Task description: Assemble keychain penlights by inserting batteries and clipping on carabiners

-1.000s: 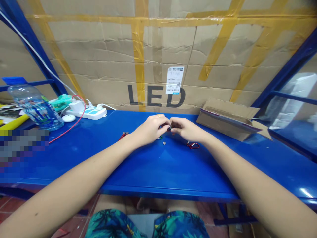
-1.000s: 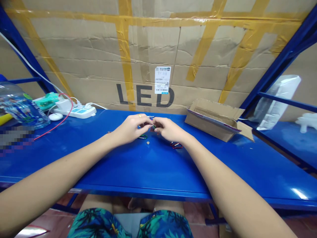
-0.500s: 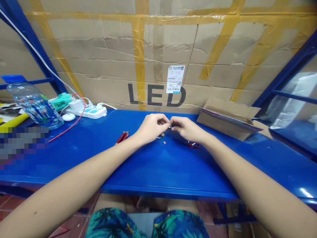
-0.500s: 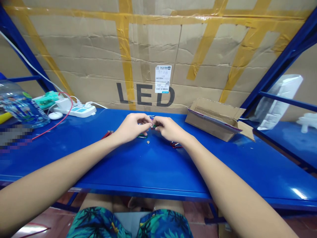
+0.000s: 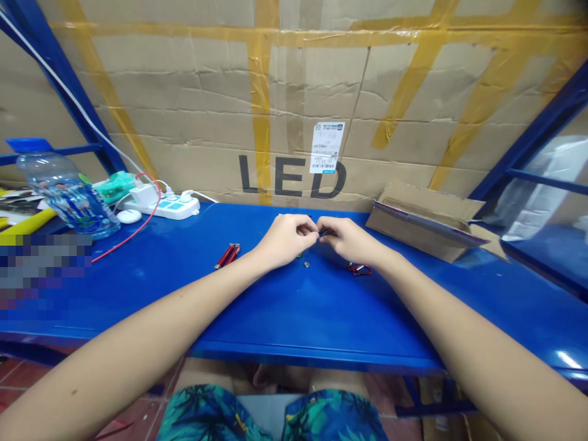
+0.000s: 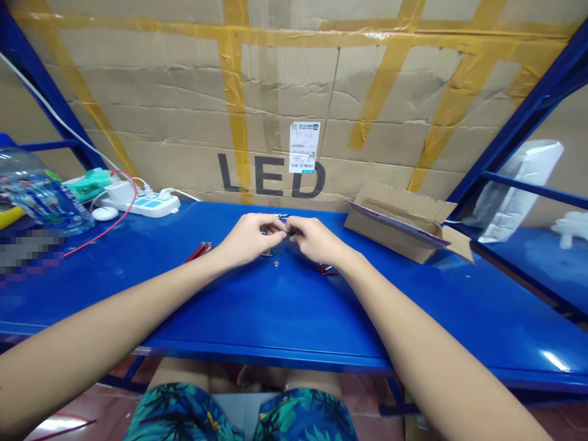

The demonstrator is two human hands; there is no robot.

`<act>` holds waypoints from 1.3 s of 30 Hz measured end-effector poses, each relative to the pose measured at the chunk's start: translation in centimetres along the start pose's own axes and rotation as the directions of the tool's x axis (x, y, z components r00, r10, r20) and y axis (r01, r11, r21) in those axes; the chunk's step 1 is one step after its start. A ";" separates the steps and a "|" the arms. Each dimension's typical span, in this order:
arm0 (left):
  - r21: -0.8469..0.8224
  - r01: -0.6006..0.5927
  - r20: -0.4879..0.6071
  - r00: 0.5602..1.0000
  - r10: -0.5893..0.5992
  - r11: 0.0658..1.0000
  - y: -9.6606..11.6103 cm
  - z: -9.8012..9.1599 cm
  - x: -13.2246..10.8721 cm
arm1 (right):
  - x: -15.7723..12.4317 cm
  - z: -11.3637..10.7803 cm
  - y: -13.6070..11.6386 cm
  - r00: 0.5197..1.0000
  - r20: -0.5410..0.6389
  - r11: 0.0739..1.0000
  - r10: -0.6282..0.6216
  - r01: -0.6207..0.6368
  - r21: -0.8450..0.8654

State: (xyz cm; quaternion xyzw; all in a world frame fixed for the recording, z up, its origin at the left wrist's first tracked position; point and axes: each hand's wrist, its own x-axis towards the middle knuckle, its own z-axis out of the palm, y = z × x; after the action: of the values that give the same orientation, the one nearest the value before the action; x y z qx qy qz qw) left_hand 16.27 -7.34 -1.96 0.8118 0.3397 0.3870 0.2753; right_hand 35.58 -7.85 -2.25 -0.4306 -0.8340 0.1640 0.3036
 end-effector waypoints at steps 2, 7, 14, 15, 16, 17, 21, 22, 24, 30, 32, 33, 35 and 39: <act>0.018 0.007 -0.017 1.000 -0.007 1.000 0.1 0.2 0.0 | 0.0 0.1 -0.2 1.000 -0.010 1.000 -0.003 0.003 -0.007; 0.126 -0.102 -0.087 0.990 0.113 0.987 0.3 -0.1 -0.2 | 0.1 0.0 0.2 0.999 -0.023 0.999 0.037 -0.036 0.008; 0.544 -0.342 0.381 0.914 0.138 0.766 0.3 -1.3 -1.8 | -0.1 -0.6 1.5 0.989 0.052 0.990 0.139 -0.139 -0.007; 0.557 -0.361 0.426 0.897 0.115 0.748 0.3 -1.3 -1.9 | -0.1 -0.6 1.5 0.987 0.062 0.989 0.146 -0.146 0.001; 0.558 -0.374 0.456 0.884 0.103 0.740 0.3 -1.2 -2.0 | -0.2 -0.7 1.4 0.986 0.070 0.989 0.150 -0.151 0.009; 0.552 -0.381 0.474 0.875 0.097 0.742 0.2 -1.2 -2.1 | -0.2 -0.7 1.2 0.985 0.075 0.988 0.153 -0.154 0.015; 0.523 -0.379 0.498 0.863 0.087 0.764 0.0 -1.1 -2.1 | -0.2 -0.8 0.7 0.984 0.097 0.988 0.148 -0.150 0.016; 0.520 -0.380 0.506 0.859 0.082 0.765 0.0 -1.1 -2.1 | -0.2 -0.8 0.6 0.984 0.102 0.989 0.146 -0.149 0.015; 0.509 -0.382 0.513 0.854 0.084 0.771 0.1 -1.2 -2.0 | -0.2 -0.8 0.5 0.983 0.114 0.989 0.144 -0.148 0.023; 0.309 -0.214 0.124 0.975 0.184 0.927 0.6 -1.0 -1.3 | -0.2 -0.5 0.0 0.984 0.151 0.991 0.094 -0.106 0.077; 0.204 -0.130 0.034 0.991 0.126 0.970 0.7 -0.9 -1.1 | -0.2 -0.3 -0.2 0.986 0.149 0.993 0.069 -0.081 0.081; 0.162 -0.092 0.028 0.996 0.088 0.983 0.7 -0.8 -1.0 | -0.2 -0.2 -0.3 0.989 0.140 0.995 0.055 -0.066 0.076; 0.078 -0.026 0.040 0.999 0.023 0.997 0.7 -0.6 -1.0 | -0.3 0.1 -0.4 0.993 0.116 0.997 0.027 -0.034 0.062; -0.054 0.041 0.030 0.999 -0.039 0.998 0.5 -0.4 -1.0 | -0.3 0.4 -0.5 0.997 0.072 0.997 0.002 -0.008 0.078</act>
State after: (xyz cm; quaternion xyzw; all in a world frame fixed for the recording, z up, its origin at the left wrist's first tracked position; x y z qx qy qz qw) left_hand 15.62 -8.35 -1.79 0.8026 0.3410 0.3787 0.3101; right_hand 35.11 -8.40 -2.37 -0.4143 -0.8363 0.2126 0.2894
